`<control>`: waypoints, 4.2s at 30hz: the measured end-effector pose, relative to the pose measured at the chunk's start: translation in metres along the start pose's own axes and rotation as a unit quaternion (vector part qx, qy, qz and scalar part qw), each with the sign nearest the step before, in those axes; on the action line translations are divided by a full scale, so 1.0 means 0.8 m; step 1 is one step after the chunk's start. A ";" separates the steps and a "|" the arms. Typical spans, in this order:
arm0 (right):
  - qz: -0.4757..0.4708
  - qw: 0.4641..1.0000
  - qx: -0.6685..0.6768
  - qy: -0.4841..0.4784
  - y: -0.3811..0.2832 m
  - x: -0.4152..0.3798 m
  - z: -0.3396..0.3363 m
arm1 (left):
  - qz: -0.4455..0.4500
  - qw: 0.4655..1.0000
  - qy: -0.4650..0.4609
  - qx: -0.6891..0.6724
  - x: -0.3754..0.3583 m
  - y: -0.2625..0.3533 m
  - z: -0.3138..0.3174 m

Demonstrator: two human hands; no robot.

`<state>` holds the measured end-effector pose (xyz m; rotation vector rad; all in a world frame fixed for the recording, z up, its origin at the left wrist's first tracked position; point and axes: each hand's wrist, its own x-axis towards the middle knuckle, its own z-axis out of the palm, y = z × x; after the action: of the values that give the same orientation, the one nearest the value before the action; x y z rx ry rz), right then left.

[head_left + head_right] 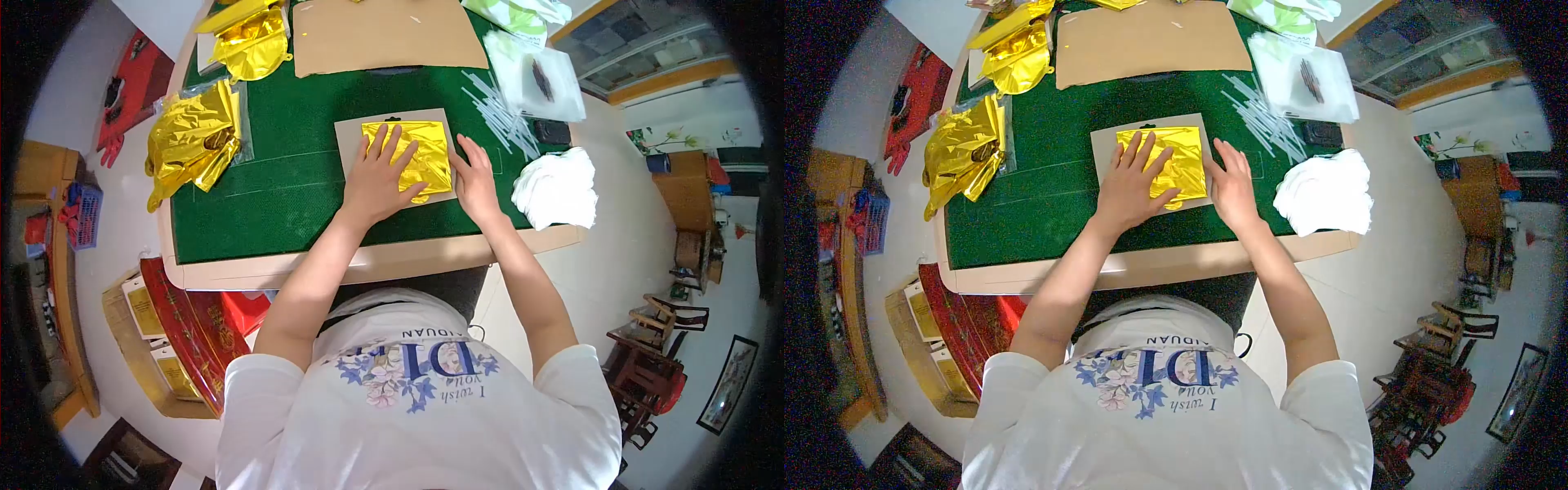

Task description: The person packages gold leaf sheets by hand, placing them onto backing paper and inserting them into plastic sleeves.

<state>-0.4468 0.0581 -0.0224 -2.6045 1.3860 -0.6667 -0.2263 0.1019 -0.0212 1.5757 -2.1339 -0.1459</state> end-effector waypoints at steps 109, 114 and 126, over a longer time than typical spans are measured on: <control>-0.067 0.992 0.103 0.006 -0.054 -0.024 -0.058 | 0.058 0.997 -0.006 -0.052 0.000 0.012 -0.020; -0.068 0.995 0.063 -0.041 -0.066 0.014 -0.034 | 0.027 0.991 0.066 -0.117 0.007 0.001 -0.014; -0.062 0.991 0.090 -0.072 -0.051 -0.008 -0.065 | -0.031 0.994 0.062 -0.084 0.107 -0.056 -0.064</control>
<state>-0.4412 0.0917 0.0345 -2.5528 1.0786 -0.5761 -0.1838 0.0180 0.0347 1.5140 -1.9271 -0.2351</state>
